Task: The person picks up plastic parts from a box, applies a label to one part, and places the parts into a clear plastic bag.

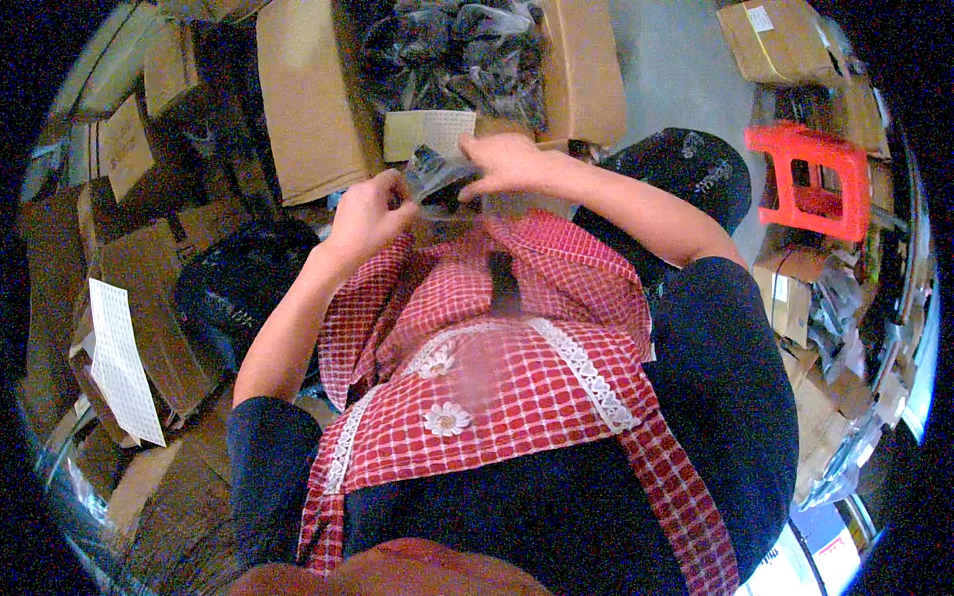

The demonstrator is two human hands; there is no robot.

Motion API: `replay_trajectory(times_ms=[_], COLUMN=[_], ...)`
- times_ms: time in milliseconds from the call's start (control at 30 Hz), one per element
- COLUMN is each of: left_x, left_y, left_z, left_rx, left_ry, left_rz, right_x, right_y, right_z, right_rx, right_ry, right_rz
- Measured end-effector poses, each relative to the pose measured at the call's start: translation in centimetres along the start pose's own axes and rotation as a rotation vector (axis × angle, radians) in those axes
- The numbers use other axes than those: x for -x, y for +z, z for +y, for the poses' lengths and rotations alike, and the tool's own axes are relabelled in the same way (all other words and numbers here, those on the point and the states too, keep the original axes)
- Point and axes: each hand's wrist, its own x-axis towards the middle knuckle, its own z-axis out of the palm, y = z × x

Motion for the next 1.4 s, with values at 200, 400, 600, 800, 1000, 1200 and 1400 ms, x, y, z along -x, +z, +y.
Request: replay_trajectory(times_ms=[200,400,600,800,1000,1200,1400], left_x=[-0.7,-1.2,-1.1,-0.9,-0.5,-0.5,-0.6], left_y=[-1.1,-2.2,-1.2,-1.0,-1.4,-1.7,-1.0], left_z=[1.0,-0.3,-0.6,-0.1,1.1,1.6,1.3], left_rx=[0.126,-0.04,0.085,0.166,0.172,0.076,-0.023], left_ry=[-0.094,-0.139,-0.062,-0.052,-0.033,-0.038,0.103], left_rz=[-0.064,0.037,0.143,0.135,0.088,0.104,0.084], right_x=[-0.8,-1.0,-0.9,-0.2,-1.0,-1.5,-1.7], right_y=[0.6,-2.9,-2.0,-1.7,-1.5,-2.7,-1.7], right_z=[-0.4,-0.5,-0.1,-1.1,-2.1,-1.3,-2.1], right_rx=[-0.052,-0.249,-0.188,0.166,0.166,0.232,0.314], right_ry=[-0.209,-0.141,-0.198,-0.414,-0.349,-0.498,-0.463], right_rz=[-0.021,0.235,0.406,0.223,0.26,0.293,0.271])
